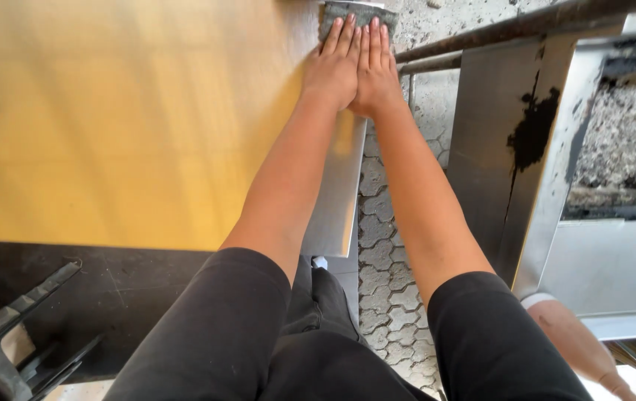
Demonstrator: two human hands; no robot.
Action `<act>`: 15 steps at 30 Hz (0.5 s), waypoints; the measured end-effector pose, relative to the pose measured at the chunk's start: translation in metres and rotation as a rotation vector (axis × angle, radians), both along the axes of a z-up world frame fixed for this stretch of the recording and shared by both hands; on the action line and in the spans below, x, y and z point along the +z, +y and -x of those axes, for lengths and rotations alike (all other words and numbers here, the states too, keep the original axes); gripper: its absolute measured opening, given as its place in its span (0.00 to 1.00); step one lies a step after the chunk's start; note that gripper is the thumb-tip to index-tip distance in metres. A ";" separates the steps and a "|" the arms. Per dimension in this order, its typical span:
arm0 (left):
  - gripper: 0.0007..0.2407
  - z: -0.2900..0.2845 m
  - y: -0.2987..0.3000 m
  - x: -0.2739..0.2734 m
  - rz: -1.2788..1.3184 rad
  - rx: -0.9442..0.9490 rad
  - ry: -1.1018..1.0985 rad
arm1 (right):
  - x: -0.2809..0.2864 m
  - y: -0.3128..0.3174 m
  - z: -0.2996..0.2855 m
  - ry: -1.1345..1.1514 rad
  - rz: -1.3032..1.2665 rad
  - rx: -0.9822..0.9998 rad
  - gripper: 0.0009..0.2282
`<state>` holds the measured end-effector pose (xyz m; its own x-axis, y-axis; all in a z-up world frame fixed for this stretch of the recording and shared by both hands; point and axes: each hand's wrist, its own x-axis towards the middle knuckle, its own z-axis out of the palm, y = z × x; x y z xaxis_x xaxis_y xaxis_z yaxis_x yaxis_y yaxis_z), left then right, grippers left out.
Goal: Cleaning metal and wooden countertops using a spray bottle and a rag.
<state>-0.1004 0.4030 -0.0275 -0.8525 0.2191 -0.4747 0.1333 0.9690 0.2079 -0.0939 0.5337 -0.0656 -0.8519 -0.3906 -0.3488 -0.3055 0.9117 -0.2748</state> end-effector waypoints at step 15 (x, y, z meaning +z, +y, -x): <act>0.25 -0.084 -0.008 -0.003 -0.073 -0.011 0.228 | 0.050 -0.014 -0.060 -0.234 -0.274 0.111 0.50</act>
